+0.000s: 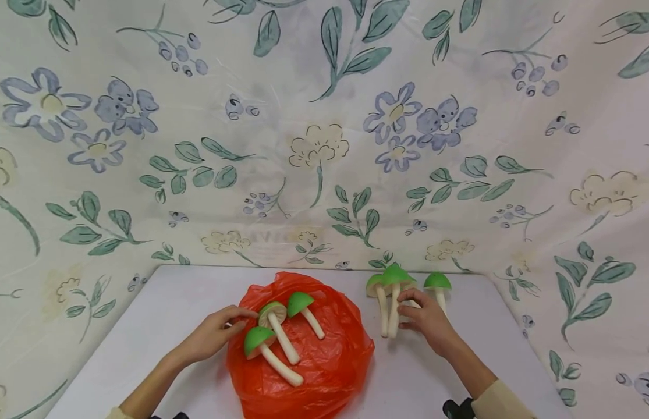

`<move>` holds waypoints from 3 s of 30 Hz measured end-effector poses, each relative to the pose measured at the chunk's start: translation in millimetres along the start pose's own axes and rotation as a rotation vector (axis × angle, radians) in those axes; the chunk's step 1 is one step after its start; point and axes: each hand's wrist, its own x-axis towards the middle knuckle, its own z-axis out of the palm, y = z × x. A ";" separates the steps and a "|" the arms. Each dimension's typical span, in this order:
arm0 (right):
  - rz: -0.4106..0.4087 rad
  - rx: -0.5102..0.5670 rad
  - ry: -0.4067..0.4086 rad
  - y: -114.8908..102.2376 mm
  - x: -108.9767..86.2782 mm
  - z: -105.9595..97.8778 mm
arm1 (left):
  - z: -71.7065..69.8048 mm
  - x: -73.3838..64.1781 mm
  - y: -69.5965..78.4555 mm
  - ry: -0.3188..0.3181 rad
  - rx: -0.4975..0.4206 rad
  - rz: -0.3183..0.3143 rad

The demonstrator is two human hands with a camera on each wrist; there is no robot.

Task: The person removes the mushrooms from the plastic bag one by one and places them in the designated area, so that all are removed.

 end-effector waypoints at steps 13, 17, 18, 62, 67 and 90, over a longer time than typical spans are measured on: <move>-0.057 -0.134 0.076 10.5 -10.1 -47.2 | 0.1 0.6 0.9 0.004 -0.012 -0.011; -0.073 -0.168 0.125 12.5 -11.4 -61.5 | -0.7 -0.5 0.7 0.005 -0.020 -0.025; -0.078 -0.176 0.136 13.3 -11.6 -65.4 | -1.0 -0.9 0.6 0.005 -0.022 -0.027; 0.202 -0.247 0.334 40.5 -3.9 -137.3 | 0.1 -6.1 1.6 -0.008 -0.047 -0.020; 0.167 -0.321 0.314 44.8 -4.0 -139.5 | 0.9 -6.0 -0.8 -0.009 -0.043 -0.018; 0.092 -0.285 0.304 50.6 -10.1 -136.7 | 2.0 -4.6 -0.4 -0.011 -0.041 -0.027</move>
